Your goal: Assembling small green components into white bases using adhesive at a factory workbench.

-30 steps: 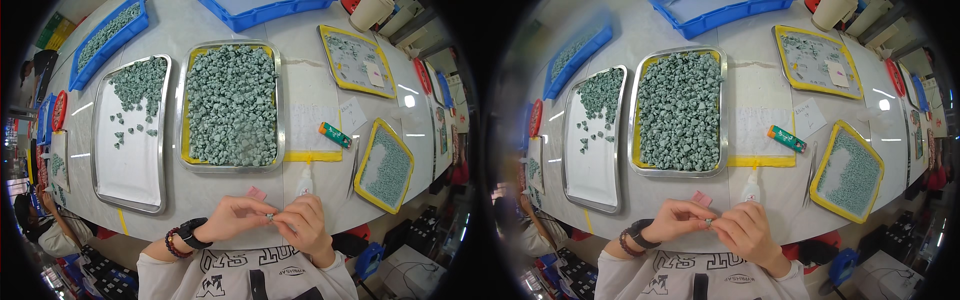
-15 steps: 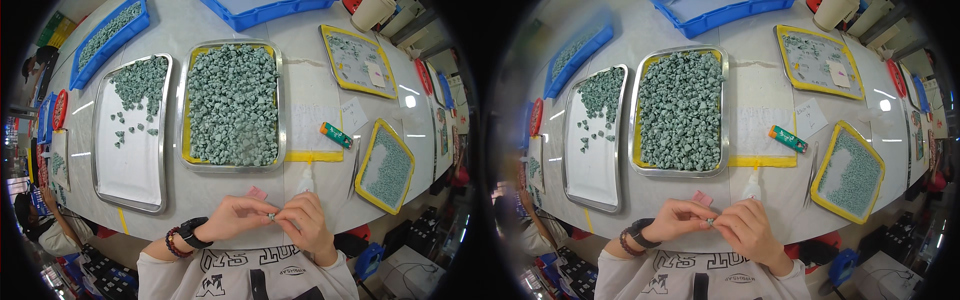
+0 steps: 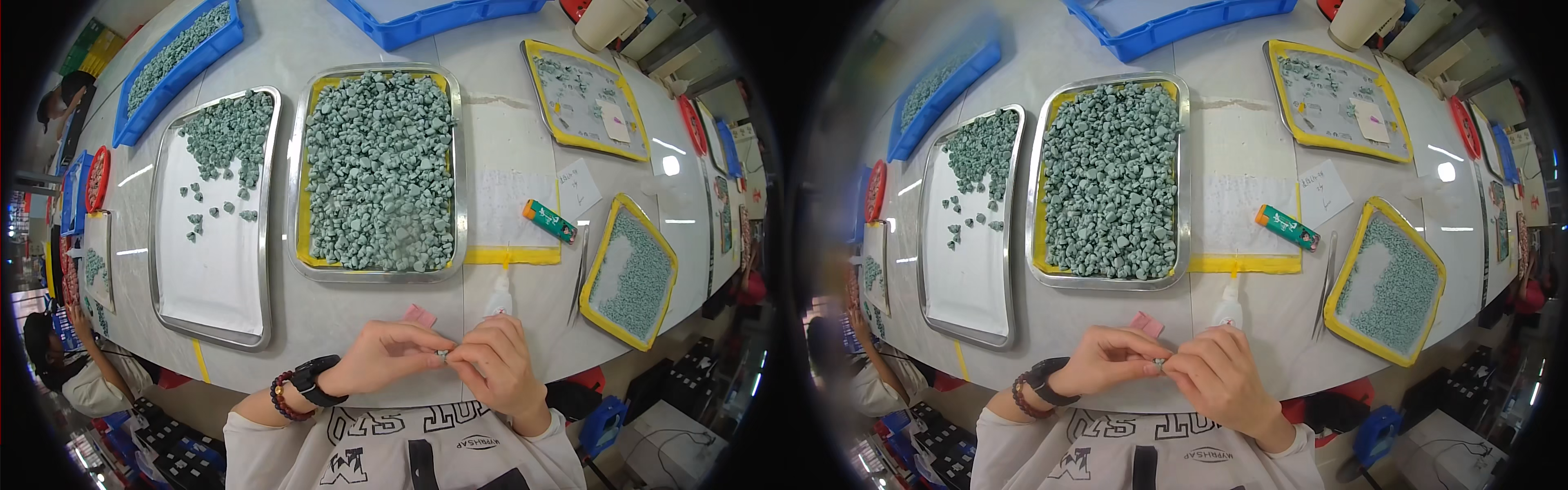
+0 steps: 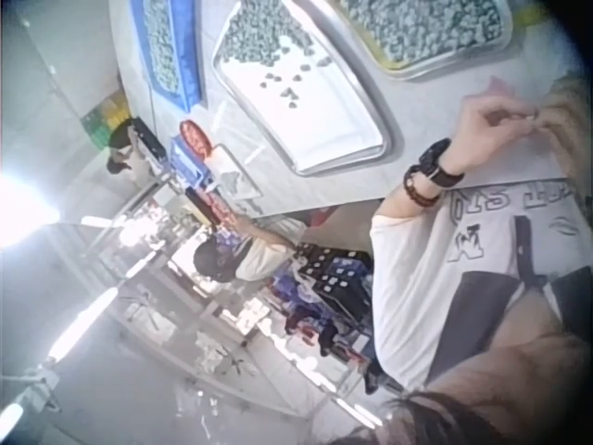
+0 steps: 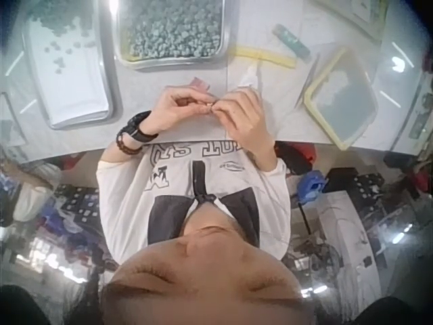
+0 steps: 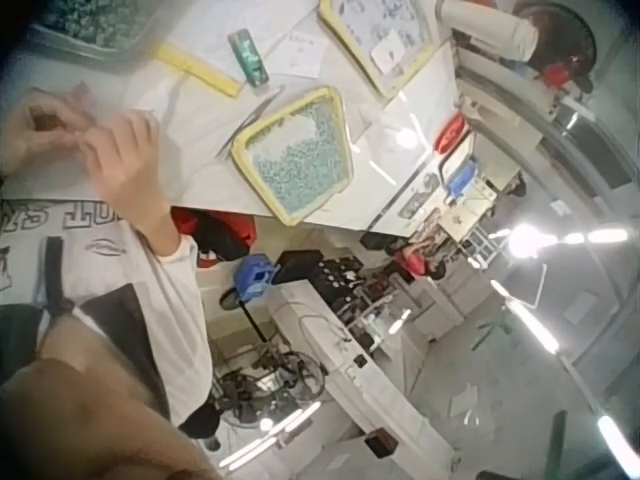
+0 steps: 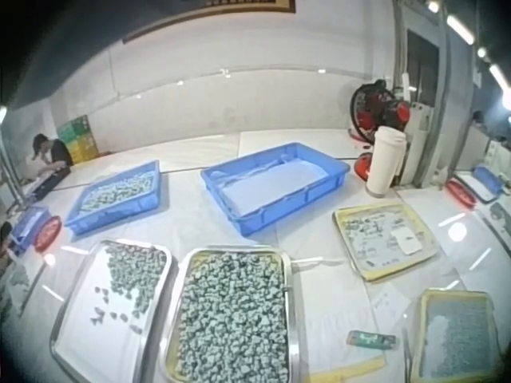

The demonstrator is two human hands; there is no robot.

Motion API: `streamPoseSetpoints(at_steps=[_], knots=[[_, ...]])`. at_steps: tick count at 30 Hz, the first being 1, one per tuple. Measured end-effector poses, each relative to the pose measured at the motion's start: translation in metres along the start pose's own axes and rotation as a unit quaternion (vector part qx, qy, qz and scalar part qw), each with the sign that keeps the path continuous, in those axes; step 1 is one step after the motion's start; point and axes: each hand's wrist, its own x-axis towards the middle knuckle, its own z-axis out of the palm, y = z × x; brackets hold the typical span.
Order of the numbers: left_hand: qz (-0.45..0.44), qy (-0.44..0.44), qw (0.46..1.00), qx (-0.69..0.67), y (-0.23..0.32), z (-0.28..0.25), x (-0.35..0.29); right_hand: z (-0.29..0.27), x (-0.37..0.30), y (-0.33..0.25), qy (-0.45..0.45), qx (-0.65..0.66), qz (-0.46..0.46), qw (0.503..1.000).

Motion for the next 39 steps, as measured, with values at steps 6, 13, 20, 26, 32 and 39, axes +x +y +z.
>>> streamPoseSetpoints(at_steps=[6, 13, 20, 26, 32, 39], knots=[[-0.008, -0.007, 0.999, -0.040, 0.002, 0.000, -0.001, -0.001, 0.000, 0.000, 0.006, 0.014, -0.009, 1.000], [-0.002, -0.005, 0.999, -0.037, 0.001, 0.000, -0.001, -0.001, -0.001, 0.003, -0.001, 0.041, 0.000, 0.999], [0.032, -0.011, 0.999, 0.001, -0.002, 0.000, 0.000, -0.002, 0.000, 0.000, -0.017, 0.006, 0.002, 1.000], [0.014, 0.013, 0.998, -0.053, 0.001, 0.003, -0.001, 0.001, -0.004, -0.004, 0.035, -0.043, -0.027, 0.998], [-0.036, 0.000, 0.996, -0.079, 0.005, -0.001, -0.003, 0.002, -0.003, -0.005, 0.066, 0.013, 0.022, 0.997], [0.005, 0.017, 0.997, -0.077, 0.004, 0.003, -0.002, 0.002, -0.003, -0.005, 0.063, 0.001, 0.021, 0.998]])
